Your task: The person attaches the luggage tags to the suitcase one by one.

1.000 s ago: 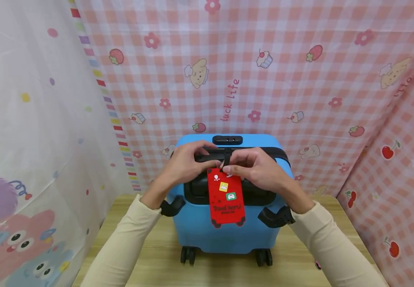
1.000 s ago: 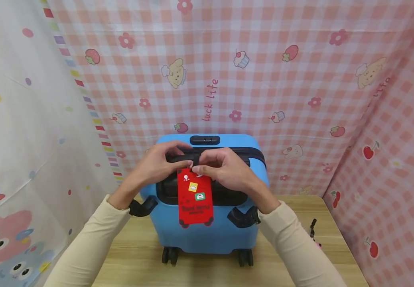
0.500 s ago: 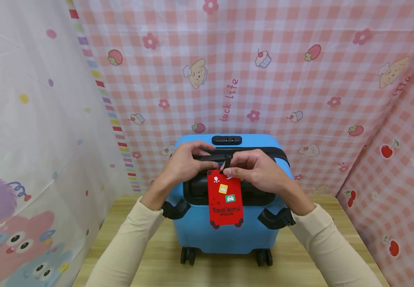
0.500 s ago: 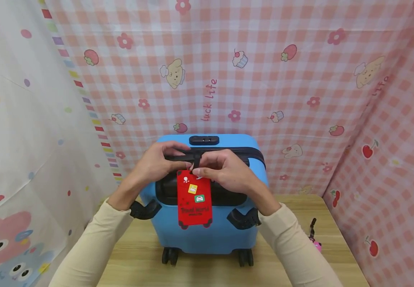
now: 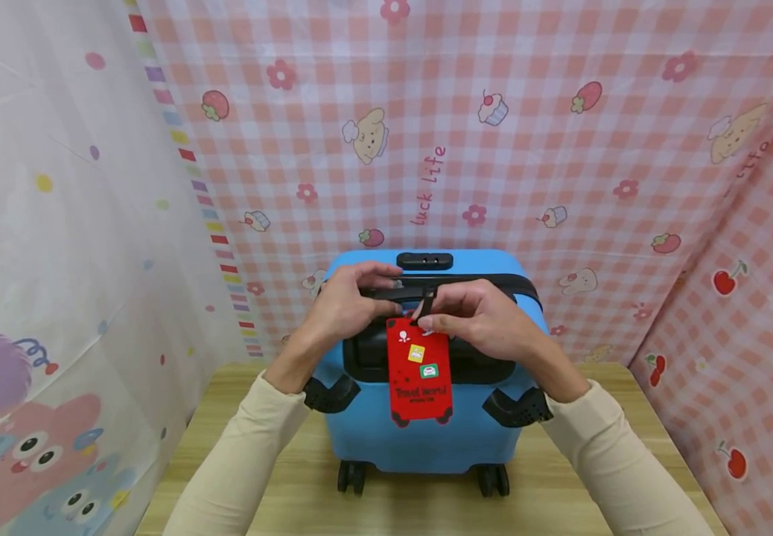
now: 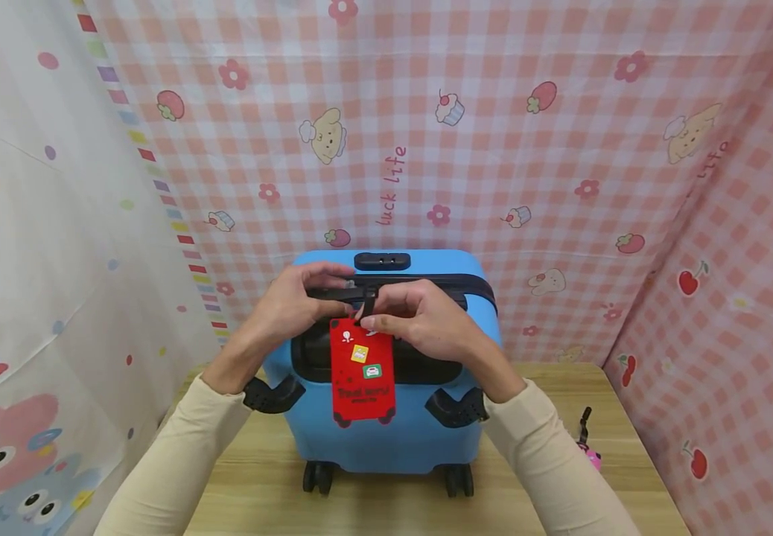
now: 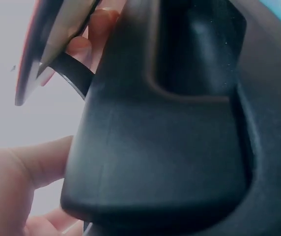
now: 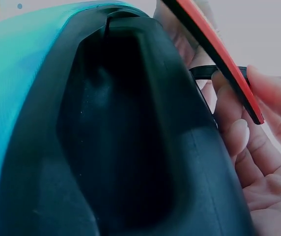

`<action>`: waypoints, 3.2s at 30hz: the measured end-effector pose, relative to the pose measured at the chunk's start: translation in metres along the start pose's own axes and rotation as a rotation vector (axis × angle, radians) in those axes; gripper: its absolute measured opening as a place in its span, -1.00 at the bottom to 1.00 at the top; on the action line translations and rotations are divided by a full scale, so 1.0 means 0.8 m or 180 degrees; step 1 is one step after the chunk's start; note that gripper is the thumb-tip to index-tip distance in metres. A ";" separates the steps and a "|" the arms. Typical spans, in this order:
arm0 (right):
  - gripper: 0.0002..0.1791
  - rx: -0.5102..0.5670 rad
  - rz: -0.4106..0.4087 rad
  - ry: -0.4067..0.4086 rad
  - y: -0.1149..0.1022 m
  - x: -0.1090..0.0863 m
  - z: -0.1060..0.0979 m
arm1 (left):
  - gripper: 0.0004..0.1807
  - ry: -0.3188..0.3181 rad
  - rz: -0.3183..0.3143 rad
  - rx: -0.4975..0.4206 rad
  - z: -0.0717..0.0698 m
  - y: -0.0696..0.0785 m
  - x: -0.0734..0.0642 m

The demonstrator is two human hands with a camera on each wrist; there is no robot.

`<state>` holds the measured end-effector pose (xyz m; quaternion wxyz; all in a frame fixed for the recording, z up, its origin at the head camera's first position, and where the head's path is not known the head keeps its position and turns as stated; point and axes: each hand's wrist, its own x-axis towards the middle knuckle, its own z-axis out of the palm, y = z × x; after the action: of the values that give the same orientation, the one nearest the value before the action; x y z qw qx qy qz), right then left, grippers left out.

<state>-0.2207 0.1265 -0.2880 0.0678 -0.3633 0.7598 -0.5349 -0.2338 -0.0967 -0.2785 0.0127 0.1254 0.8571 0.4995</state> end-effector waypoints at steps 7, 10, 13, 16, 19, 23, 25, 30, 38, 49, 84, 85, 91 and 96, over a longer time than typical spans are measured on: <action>-0.90 -0.0037 0.0050 0.0069 -0.001 0.003 0.002 | -0.47 0.0031 0.0007 -0.0316 -0.003 -0.003 -0.001; -0.90 -0.0083 0.0070 0.0114 -0.003 0.004 0.005 | -0.57 0.0076 -0.0009 -0.0357 -0.003 -0.003 -0.001; -0.88 -0.0125 0.0045 0.0149 -0.004 0.006 0.009 | -0.68 0.0158 0.0012 -0.0382 -0.002 -0.004 0.000; -0.86 -0.0187 0.0003 0.0175 -0.005 0.008 0.016 | -0.77 0.0308 0.0012 -0.0359 -0.001 -0.004 0.001; -0.85 -0.0274 -0.0027 0.0204 -0.008 0.009 0.024 | -0.82 0.0423 0.0051 -0.0273 -0.001 -0.004 0.003; -0.84 -0.0427 -0.0053 0.0271 -0.010 0.011 0.033 | -0.85 0.0486 0.0205 -0.0087 0.000 -0.004 0.005; -0.84 -0.0479 -0.0054 0.0321 -0.011 0.012 0.036 | -0.86 0.0504 0.0306 -0.0035 0.000 -0.005 0.007; -0.87 -0.0710 -0.0094 0.0516 -0.012 0.014 0.041 | -0.84 0.0542 0.0426 -0.0053 -0.004 -0.007 0.008; -0.94 -0.1020 -0.0359 0.0761 -0.012 0.018 0.051 | -0.85 0.0565 0.0655 -0.0288 -0.011 -0.012 0.008; -0.93 -0.1174 -0.0661 0.0827 -0.010 0.018 0.055 | -0.88 0.0144 0.0808 -0.0603 -0.012 -0.015 0.011; -0.89 -0.1184 -0.0794 0.0880 -0.004 0.023 0.040 | -0.77 0.0141 0.0775 -0.0645 -0.007 -0.027 0.004; -0.90 -0.1118 -0.0751 0.0869 -0.004 0.023 0.040 | -0.78 0.0143 0.0767 -0.0634 -0.008 -0.027 0.004; -0.69 -0.0770 -0.0516 0.0860 -0.001 0.024 0.040 | -0.79 0.0173 0.0807 -0.0574 -0.009 -0.029 0.003; -0.51 -0.0454 -0.0345 0.0873 0.001 0.023 0.038 | -0.80 0.0195 0.0903 -0.0530 -0.009 -0.031 0.005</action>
<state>-0.2196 0.0916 -0.2960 -0.0915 -0.3312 0.7772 -0.5271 -0.2439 -0.1134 -0.2955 -0.0737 0.2283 0.7865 0.5691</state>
